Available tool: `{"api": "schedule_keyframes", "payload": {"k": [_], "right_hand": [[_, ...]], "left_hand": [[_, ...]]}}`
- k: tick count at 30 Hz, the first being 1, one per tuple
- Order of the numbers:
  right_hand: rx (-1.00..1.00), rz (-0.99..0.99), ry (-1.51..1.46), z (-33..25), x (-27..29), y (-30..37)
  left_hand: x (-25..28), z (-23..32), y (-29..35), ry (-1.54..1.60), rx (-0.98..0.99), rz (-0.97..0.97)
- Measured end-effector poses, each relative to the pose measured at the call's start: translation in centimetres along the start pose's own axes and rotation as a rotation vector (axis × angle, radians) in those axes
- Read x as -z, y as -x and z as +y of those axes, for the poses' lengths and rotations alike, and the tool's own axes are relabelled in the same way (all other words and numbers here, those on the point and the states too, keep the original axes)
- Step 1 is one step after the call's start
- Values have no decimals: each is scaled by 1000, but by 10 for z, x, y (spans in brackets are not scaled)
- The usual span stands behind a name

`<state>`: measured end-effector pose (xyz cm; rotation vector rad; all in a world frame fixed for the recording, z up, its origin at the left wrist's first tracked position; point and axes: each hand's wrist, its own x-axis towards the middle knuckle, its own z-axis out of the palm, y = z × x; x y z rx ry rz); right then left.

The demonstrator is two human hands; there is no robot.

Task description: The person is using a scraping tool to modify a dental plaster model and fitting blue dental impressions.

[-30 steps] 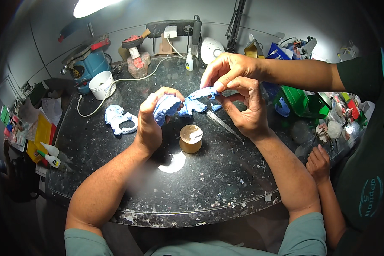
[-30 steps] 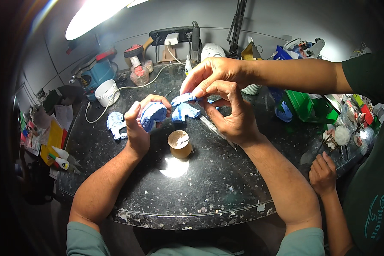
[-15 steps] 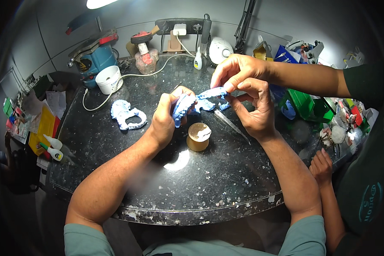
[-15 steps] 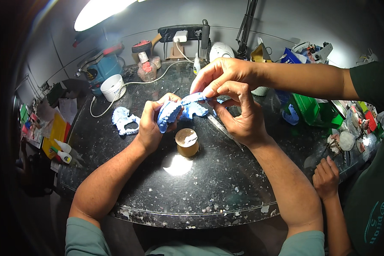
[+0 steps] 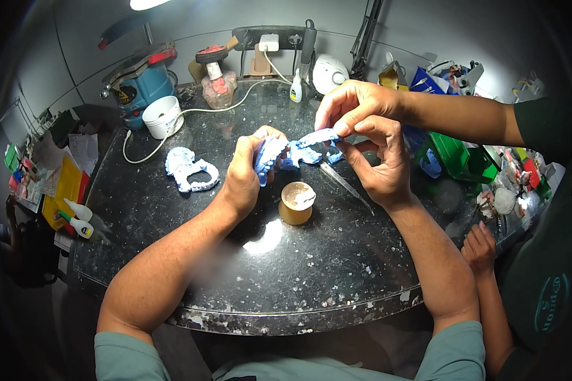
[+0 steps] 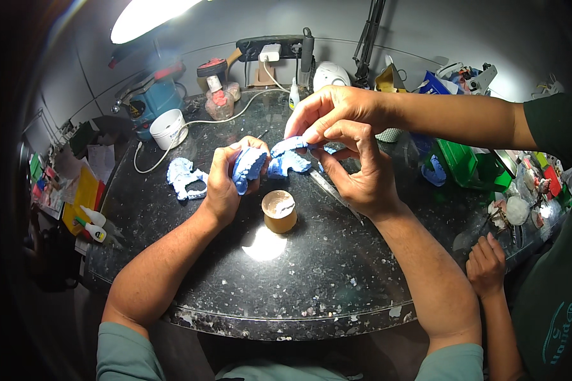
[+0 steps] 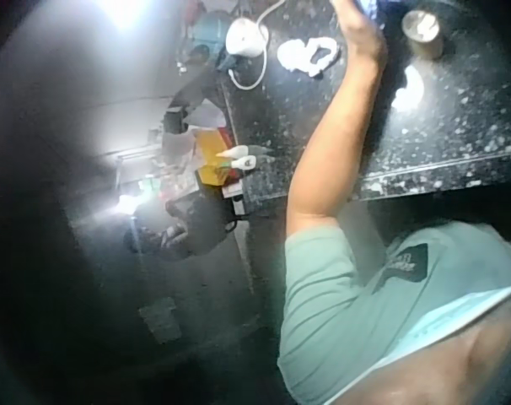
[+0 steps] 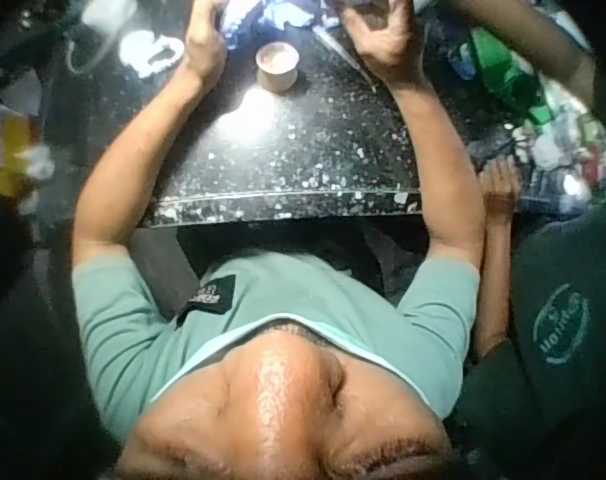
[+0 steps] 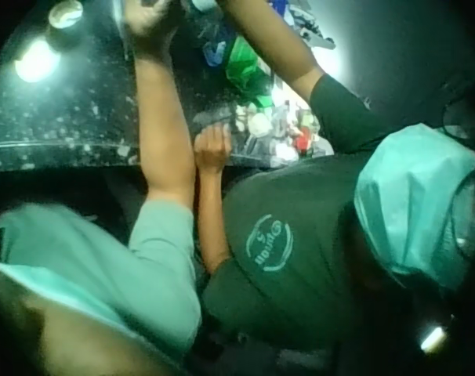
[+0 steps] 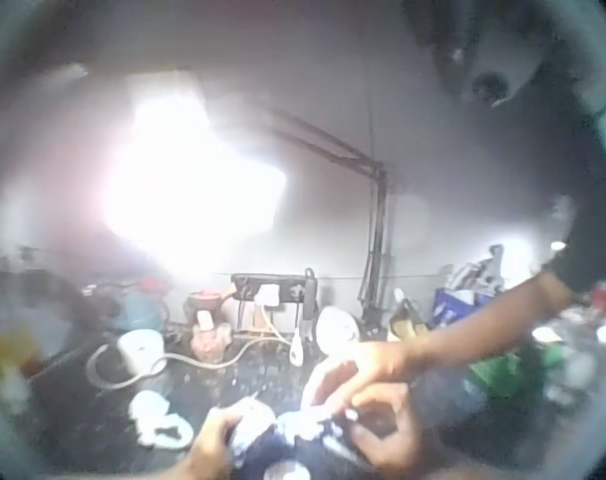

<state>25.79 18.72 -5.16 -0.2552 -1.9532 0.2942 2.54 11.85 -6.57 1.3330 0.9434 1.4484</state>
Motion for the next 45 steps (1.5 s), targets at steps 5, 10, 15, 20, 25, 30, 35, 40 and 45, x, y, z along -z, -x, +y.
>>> {"api": "schedule_keyframes", "payload": {"k": [5, 10, 15, 20, 25, 30, 35, 40, 45], "right_hand": [[-20, -32, -34, -2, 0, 1], [-29, -19, -20, 1, 1, 2], [-30, 2, -14, 1, 1, 1], [-27, 10, -3, 3, 2, 2], [-24, 16, 0, 2, 2, 1], [-22, 16, 15, -2, 1, -1], [-61, 27, 15, -5, 1, 0], [-76, 15, -20, -6, -1, -1], [-51, 8, -18, -7, 0, -2]], "left_hand": [[-1, -1, 0, -8, -29, 23], [-1, -1, 0, 0, -7, 35], [-2, -1, 0, 6, -11, 39], [-2, 1, 1, 6, 1, 37], [-1, 0, 1, 36, 3, 20], [2, 0, 0, 18, -32, 7], [-2, 5, -1, 23, -75, 25], [-2, 8, -2, 99, -17, 7], [9, 2, -5, 326, 43, -27]]}}
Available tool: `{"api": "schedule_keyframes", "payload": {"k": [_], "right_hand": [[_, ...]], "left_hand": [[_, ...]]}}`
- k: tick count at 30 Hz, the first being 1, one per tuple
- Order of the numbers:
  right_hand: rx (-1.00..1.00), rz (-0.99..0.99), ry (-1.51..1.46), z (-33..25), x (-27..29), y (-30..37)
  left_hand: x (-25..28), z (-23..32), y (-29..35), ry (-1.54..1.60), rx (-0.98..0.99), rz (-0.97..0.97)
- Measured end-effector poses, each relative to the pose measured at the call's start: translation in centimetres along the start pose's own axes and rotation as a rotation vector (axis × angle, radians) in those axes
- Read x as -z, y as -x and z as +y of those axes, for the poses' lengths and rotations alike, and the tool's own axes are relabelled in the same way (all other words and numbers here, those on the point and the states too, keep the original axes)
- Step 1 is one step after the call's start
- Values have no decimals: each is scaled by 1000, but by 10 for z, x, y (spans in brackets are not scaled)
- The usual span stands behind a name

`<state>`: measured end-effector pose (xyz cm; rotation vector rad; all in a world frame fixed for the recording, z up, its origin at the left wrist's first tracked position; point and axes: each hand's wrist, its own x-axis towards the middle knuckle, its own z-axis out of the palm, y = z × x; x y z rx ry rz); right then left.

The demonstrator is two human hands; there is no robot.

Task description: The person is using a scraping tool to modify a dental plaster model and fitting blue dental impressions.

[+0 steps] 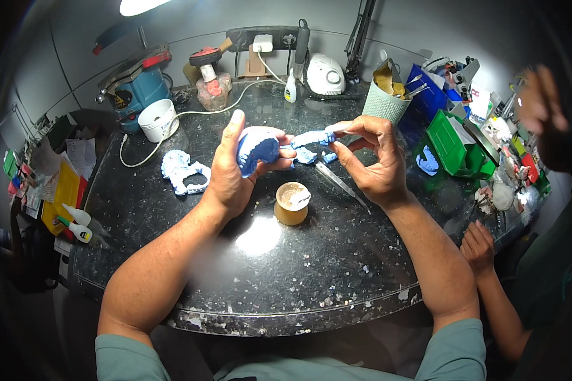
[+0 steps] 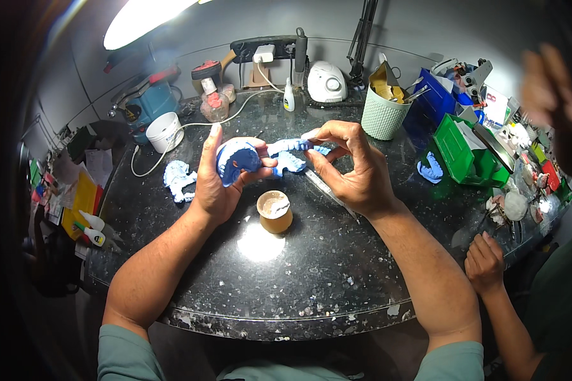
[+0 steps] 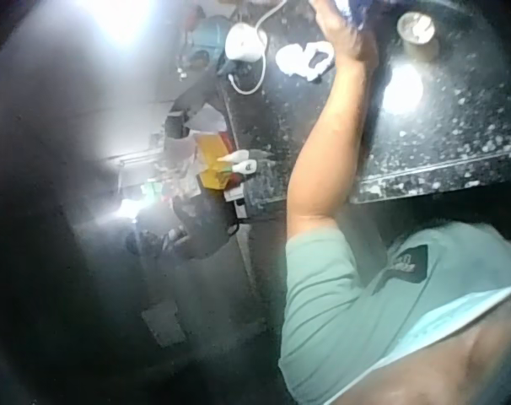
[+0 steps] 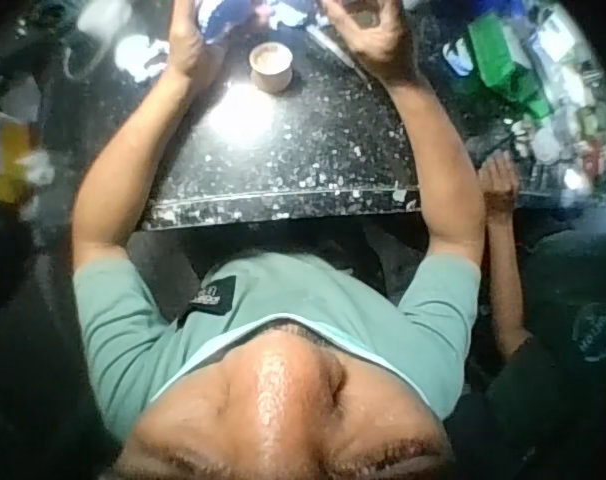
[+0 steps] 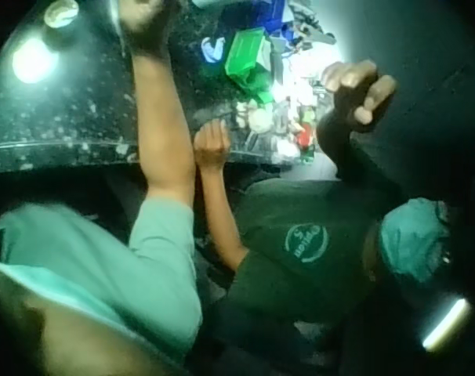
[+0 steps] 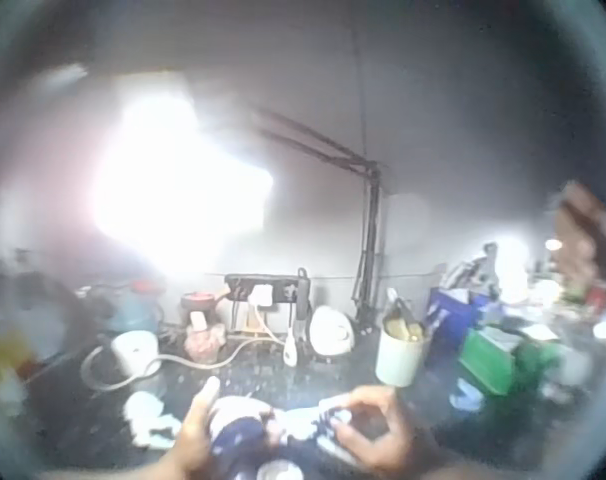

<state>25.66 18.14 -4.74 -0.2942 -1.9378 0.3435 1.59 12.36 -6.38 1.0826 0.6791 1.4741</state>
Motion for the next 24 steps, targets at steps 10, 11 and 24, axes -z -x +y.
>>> {"api": "schedule_keyframes", "payload": {"k": [10, 11, 24], "right_hand": [[35, 5, 95, -2, 3, -2], [40, 9, 108, -1, 3, -1], [38, 29, 109, -3, 3, -2]], "left_hand": [[-3, -5, -1, 193, 19, 27], [-5, -4, -2, 69, 11, 36], [-11, -10, 5, -440, -284, -9]]}}
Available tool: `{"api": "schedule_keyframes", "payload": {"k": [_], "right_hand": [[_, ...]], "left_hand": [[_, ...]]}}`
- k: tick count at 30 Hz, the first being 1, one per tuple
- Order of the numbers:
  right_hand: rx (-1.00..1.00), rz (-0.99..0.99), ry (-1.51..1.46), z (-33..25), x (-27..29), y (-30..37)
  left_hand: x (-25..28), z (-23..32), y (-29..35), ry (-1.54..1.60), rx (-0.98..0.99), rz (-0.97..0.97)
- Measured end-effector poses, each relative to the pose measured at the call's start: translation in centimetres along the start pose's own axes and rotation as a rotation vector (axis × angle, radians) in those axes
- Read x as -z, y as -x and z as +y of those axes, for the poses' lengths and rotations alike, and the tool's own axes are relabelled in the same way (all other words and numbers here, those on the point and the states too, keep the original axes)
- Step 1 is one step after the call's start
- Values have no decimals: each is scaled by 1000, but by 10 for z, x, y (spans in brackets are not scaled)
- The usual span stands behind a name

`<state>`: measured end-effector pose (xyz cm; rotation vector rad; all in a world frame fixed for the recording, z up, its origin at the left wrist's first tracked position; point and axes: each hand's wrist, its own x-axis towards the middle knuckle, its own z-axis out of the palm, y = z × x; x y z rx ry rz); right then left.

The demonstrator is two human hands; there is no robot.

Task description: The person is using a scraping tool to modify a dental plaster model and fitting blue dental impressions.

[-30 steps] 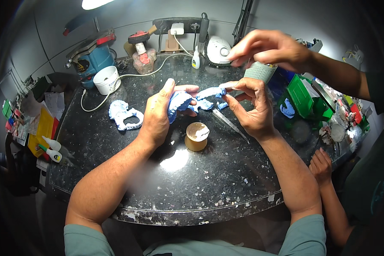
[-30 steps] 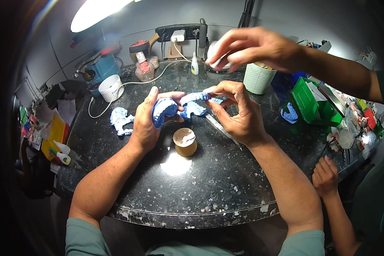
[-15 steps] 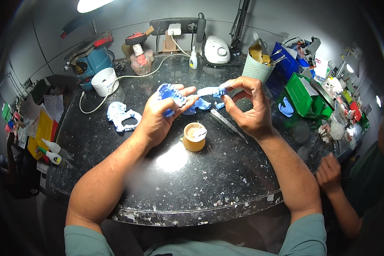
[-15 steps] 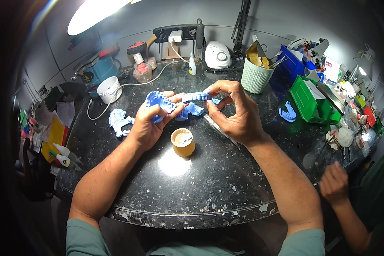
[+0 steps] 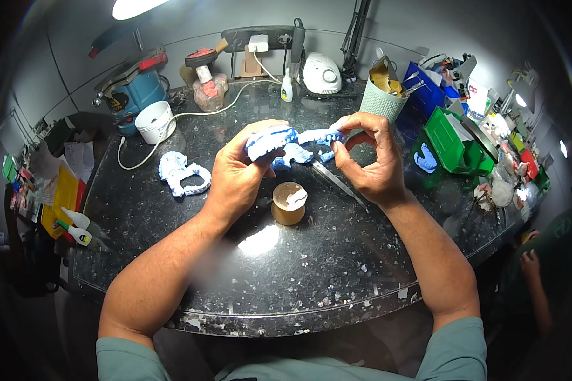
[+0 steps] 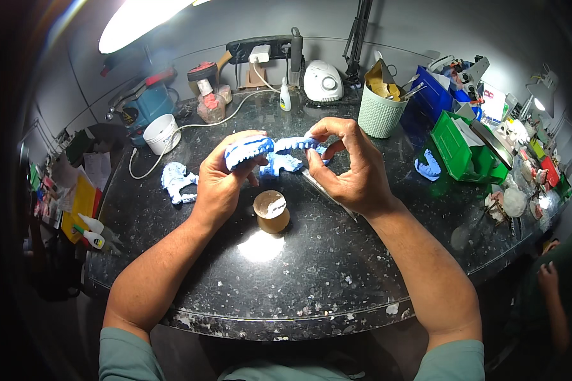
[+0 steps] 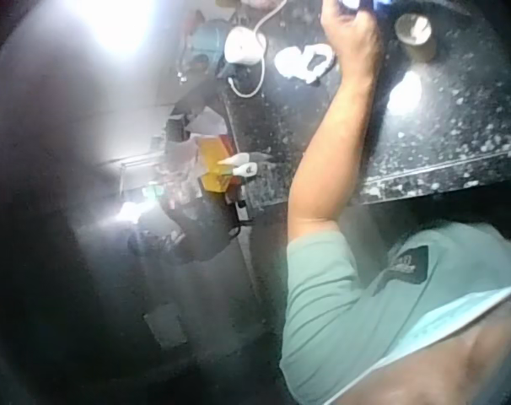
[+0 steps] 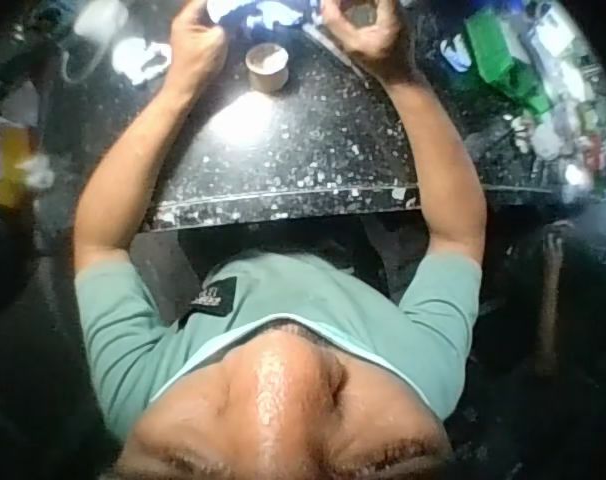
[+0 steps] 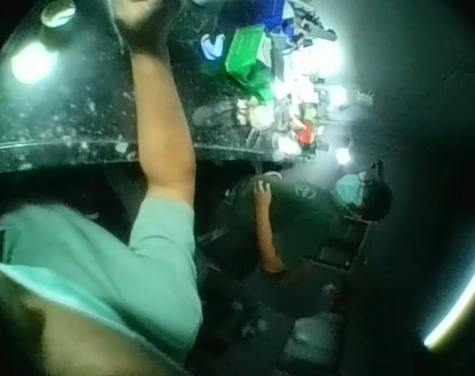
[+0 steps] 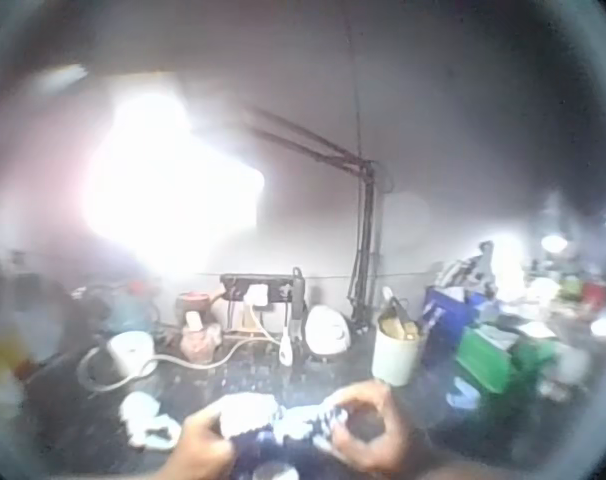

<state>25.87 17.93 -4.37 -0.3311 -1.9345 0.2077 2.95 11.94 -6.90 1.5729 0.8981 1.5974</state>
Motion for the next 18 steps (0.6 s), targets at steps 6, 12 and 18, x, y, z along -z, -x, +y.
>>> {"api": "schedule_keyframes", "payload": {"k": [6, 12, 18], "right_hand": [[6, -1, 10, -1, 0, 0], [6, 9, -1, -2, 0, -1], [4, 12, -9, -3, 0, -1]], "left_hand": [[1, 0, -1, -32, -13, 6], [1, 0, -1, -5, -28, -5], [1, 0, 0, -6, -11, -3]]}}
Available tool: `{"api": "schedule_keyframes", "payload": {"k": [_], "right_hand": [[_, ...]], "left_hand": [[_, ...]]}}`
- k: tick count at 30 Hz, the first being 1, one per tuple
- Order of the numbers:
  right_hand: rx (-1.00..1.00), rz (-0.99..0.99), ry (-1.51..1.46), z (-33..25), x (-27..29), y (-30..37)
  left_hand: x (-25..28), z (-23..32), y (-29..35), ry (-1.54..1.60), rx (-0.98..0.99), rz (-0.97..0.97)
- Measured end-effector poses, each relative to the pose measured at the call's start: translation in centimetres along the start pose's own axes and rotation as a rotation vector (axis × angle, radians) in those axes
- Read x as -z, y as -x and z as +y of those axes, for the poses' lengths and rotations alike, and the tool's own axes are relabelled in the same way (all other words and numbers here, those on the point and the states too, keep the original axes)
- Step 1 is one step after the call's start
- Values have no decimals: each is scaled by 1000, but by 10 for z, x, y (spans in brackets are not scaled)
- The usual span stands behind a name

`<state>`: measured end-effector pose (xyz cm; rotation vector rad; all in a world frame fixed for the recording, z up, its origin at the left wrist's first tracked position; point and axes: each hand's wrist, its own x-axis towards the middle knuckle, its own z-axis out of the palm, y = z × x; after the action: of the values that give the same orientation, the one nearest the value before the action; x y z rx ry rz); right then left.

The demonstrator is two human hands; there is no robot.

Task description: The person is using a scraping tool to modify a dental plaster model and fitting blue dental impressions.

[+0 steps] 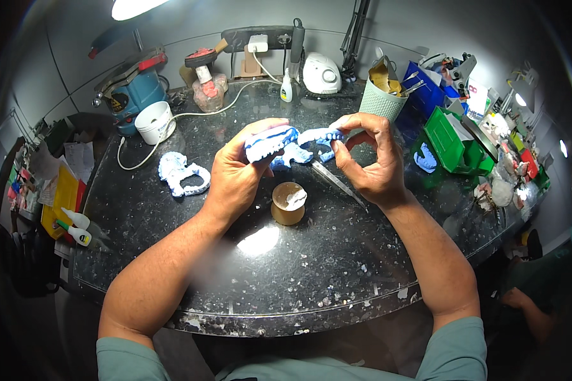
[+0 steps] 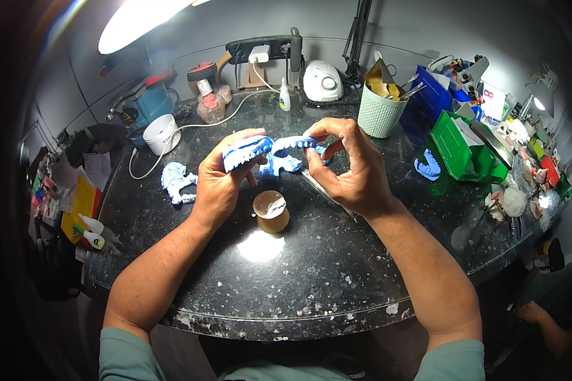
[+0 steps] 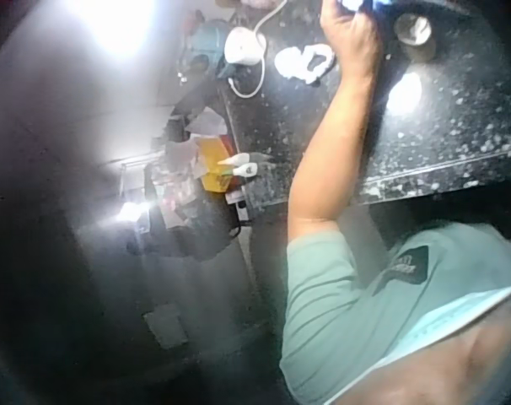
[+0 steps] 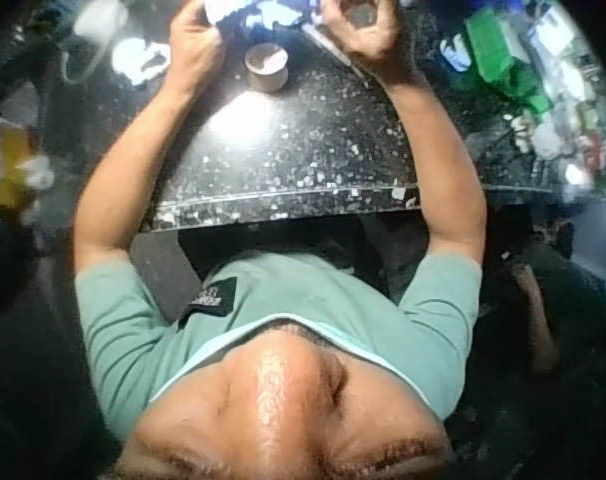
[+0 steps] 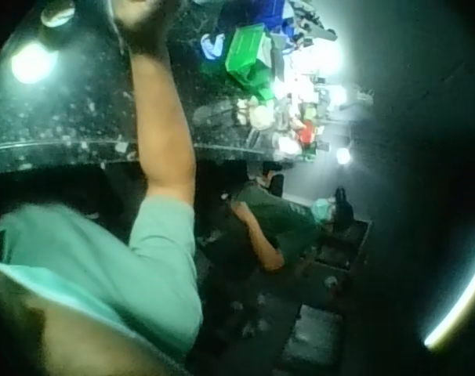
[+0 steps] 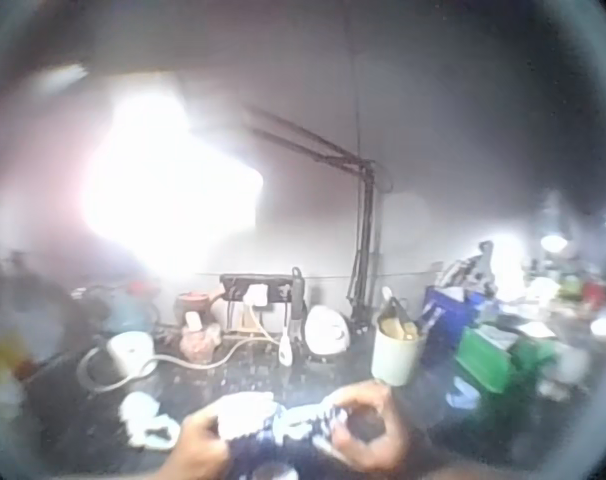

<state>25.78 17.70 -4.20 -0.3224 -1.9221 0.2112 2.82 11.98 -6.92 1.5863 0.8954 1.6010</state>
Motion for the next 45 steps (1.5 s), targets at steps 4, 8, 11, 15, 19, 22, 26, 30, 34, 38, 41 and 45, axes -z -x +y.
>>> {"api": "schedule_keyframes", "payload": {"k": [4, 8, 11, 15, 19, 22, 26, 30, 34, 38, 41, 45], "right_hand": [[7, -3, 1, 0, 0, 0], [0, -1, 8, -1, 1, 0], [-4, 2, 3, -1, 1, 1], [-4, 3, -1, 0, 0, 1], [2, 3, -6, 0, 0, 1], [3, 7, -8, 1, 0, 1], [11, 6, -9, -1, 0, 0], [15, 2, -2, 0, 0, 1], [10, 5, -20, 1, 0, 2], [22, 4, -19, 1, 0, 0], [28, 3, -16, -1, 0, -1], [38, 8, -19, 1, 0, -1]], "left_hand": [[1, -1, 0, 11, -11, -7], [0, 1, 1, 3, -1, -7], [0, 2, 1, -9, 5, -6], [0, 2, 1, -4, -1, -4], [0, 2, 1, -14, 9, 0], [0, 1, 0, -10, 0, -2], [1, 0, 0, -9, -27, -11], [0, 2, 1, -4, -8, -6], [-1, 2, 1, -1, 1, -5], [0, 2, 2, -11, -1, -10], [0, 4, 2, -25, 28, -1], [0, 1, 2, -4, 4, -9]]}}
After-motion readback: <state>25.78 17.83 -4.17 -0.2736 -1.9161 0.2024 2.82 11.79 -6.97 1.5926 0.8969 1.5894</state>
